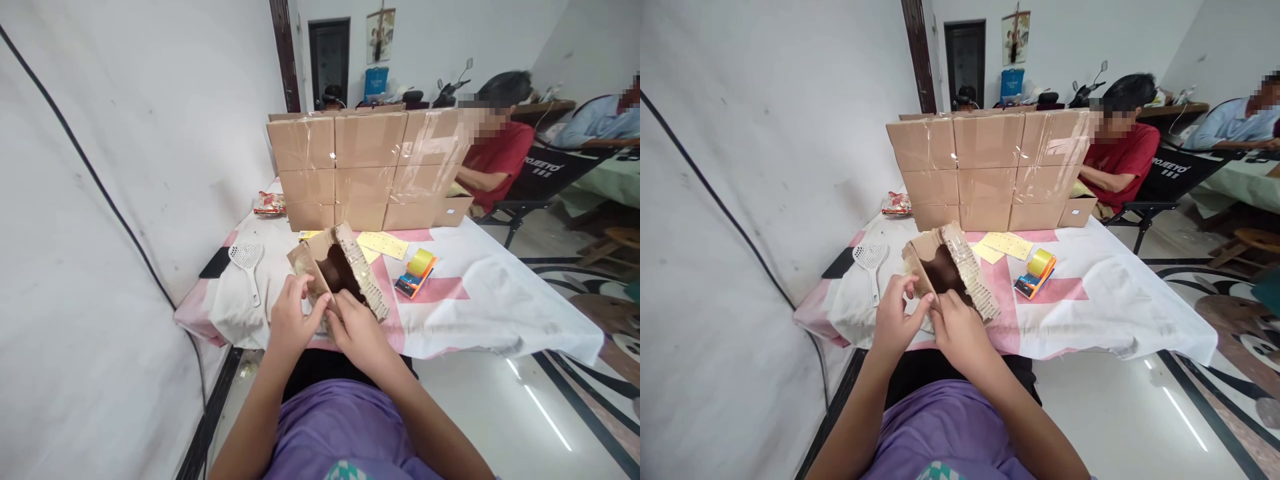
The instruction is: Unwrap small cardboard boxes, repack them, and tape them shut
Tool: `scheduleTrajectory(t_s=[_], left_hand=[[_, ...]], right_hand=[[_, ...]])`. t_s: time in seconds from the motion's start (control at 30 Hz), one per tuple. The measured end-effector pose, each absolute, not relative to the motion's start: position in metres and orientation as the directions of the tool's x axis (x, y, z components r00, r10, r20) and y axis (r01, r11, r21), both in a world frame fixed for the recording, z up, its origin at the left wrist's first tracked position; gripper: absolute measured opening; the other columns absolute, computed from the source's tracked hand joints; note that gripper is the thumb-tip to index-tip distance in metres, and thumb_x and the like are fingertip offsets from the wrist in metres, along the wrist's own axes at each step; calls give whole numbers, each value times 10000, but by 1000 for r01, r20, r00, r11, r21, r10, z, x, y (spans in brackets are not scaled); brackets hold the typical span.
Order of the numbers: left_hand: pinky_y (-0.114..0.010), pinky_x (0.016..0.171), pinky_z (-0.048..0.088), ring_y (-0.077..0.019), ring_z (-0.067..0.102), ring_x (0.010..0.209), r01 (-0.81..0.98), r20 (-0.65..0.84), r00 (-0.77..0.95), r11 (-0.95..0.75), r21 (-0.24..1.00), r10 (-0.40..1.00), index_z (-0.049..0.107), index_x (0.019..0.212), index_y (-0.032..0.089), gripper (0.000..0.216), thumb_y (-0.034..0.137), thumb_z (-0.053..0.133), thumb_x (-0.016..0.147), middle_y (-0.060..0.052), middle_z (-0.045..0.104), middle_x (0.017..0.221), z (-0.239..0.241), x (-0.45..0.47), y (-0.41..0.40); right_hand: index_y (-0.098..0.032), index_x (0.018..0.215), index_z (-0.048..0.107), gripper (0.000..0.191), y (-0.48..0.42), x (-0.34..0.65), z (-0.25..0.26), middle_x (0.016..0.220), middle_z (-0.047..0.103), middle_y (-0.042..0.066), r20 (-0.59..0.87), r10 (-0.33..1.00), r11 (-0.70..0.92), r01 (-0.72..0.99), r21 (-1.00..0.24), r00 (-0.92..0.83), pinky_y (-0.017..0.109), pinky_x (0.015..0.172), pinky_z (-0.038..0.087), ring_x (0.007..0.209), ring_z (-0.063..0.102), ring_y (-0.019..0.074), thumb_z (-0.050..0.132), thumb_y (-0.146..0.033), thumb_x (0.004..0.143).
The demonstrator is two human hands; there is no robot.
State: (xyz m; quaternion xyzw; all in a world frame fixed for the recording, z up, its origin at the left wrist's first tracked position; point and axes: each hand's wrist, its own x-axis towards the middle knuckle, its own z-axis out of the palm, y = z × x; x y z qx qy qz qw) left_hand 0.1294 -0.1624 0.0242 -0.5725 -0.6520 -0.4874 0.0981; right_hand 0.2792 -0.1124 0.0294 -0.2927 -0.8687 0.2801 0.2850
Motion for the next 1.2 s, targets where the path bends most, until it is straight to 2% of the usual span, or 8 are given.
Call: scheduleTrajectory(t_s=[0.23,0.33,0.57,0.7,0.83,0.97,1.07,1.2], left_hand=[[-279,715,431,-173,555,795,924,771,-116,-216,315,626,560,899,203,128,210,472,991,-31,564,836,8,127,-150],[-280,702,421,-169,537,759,875,759,-268,-179,449,593,514,866,208,167,212,415,1001,-22,533,808,1,131,-145],[-232,579,397,-120,439,578,267,422,-705,-337,903,571,451,810,226,279,443,479,983,45,436,672,-8,146,-137],[-177,489,371,-80,411,525,-123,229,-773,-493,861,592,444,814,224,340,508,609,905,65,420,659,-7,154,-132],[-153,452,330,-61,391,506,-216,141,-849,-578,787,509,438,802,220,379,503,685,851,73,409,652,-3,158,-132],[-183,457,320,-84,429,525,-157,199,-800,-516,842,566,470,796,217,411,604,580,882,54,424,657,-4,147,-136],[-220,502,335,-116,478,590,112,371,-674,-408,906,639,539,824,204,483,666,432,919,15,494,705,-3,132,-141],[-237,575,348,-120,475,591,494,452,-502,-185,850,737,540,768,204,314,478,680,833,37,525,645,5,126,-146]], right_hand=[[-200,861,513,123,-112,282,21,896,572,35,332,699,641,349,-684,-633,298,723,414,807,579,188,470,-175,974],[-203,812,491,164,-108,283,17,851,573,24,337,719,611,323,-723,-608,287,701,399,783,570,178,469,-164,969],[-211,773,505,195,-103,282,16,792,597,24,328,760,534,253,-807,-560,279,673,411,761,582,184,466,-203,964],[-202,819,547,167,-105,280,15,826,628,34,308,766,502,226,-835,-564,285,704,432,792,602,191,467,-210,965],[-200,782,528,184,-107,277,13,806,613,30,295,768,496,237,-835,-569,283,689,415,772,586,188,477,-208,959],[-202,792,502,177,-106,279,13,805,589,31,314,778,517,269,-813,-544,287,684,402,771,575,193,461,-211,964],[-206,807,484,169,-105,285,16,819,569,30,350,767,561,296,-773,-537,292,695,402,780,571,194,442,-210,971],[-210,792,481,188,-104,293,20,798,567,23,373,734,605,296,-740,-567,287,679,403,746,573,185,453,-229,977]])
